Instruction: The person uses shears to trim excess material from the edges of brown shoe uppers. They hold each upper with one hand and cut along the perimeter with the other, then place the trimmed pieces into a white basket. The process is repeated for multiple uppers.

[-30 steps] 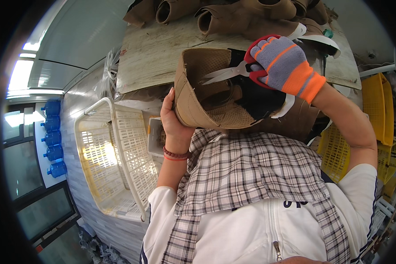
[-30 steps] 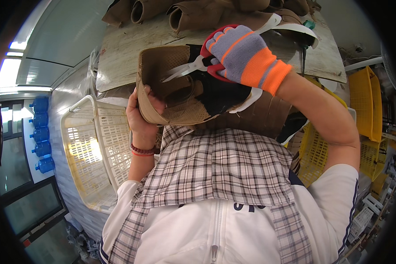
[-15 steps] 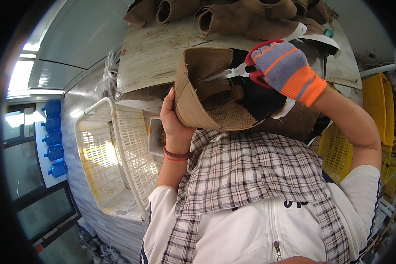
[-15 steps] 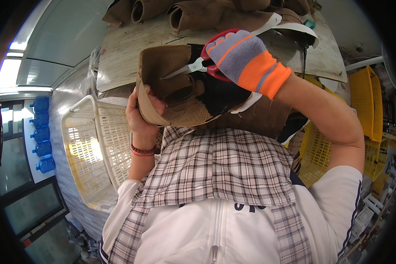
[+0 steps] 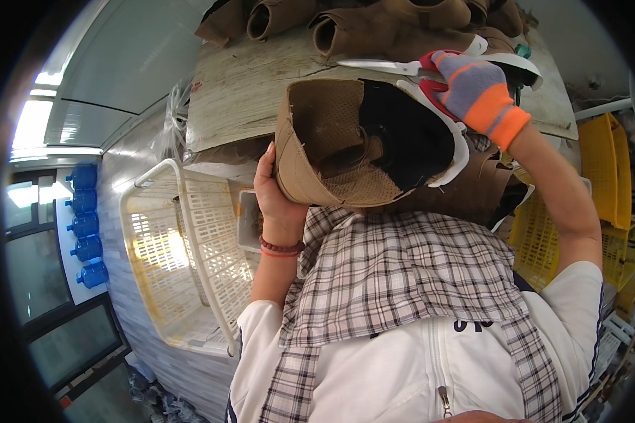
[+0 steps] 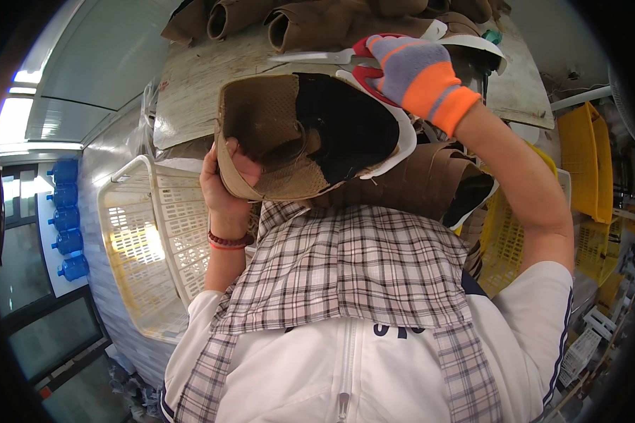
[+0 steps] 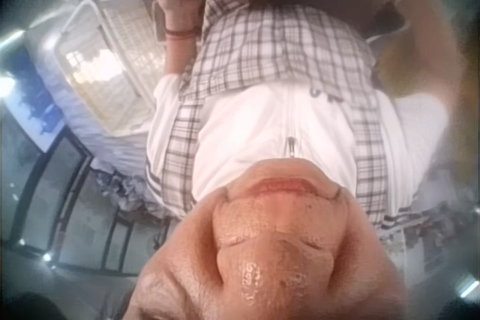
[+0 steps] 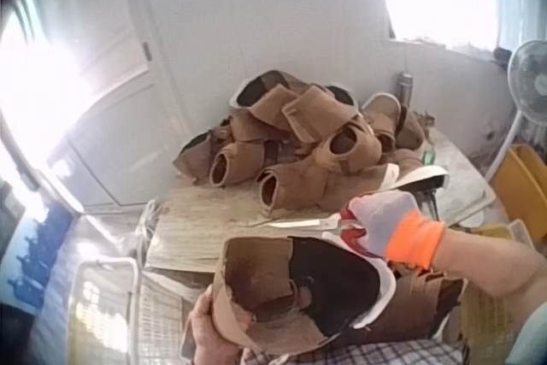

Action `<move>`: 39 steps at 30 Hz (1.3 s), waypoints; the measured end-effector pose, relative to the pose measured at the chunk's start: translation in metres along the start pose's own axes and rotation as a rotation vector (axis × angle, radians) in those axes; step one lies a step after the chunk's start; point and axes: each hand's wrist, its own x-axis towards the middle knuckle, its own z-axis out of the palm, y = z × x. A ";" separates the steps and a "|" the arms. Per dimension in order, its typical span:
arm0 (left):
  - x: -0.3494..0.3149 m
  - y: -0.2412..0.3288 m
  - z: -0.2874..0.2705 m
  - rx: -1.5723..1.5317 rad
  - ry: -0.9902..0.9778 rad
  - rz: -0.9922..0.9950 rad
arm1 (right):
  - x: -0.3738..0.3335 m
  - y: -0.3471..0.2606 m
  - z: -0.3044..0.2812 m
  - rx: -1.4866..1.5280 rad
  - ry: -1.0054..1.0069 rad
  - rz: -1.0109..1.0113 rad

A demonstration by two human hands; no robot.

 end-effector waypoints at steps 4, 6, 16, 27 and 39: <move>0.005 0.003 -0.017 -0.037 -0.140 -0.058 | -0.012 0.010 -0.007 -0.299 -0.122 -0.170; 0.007 0.001 -0.020 -0.060 -0.148 -0.072 | -0.020 0.017 -0.006 -0.299 -0.176 -0.165; 0.008 0.002 -0.022 -0.053 -0.163 -0.072 | -0.019 0.012 0.000 -0.270 -0.209 -0.216; 0.007 -0.001 -0.018 -0.050 -0.151 -0.072 | -0.025 0.014 -0.006 -0.271 -0.251 -0.190; 0.007 0.000 -0.015 -0.047 -0.169 -0.073 | -0.017 0.013 0.004 -0.299 -0.265 -0.219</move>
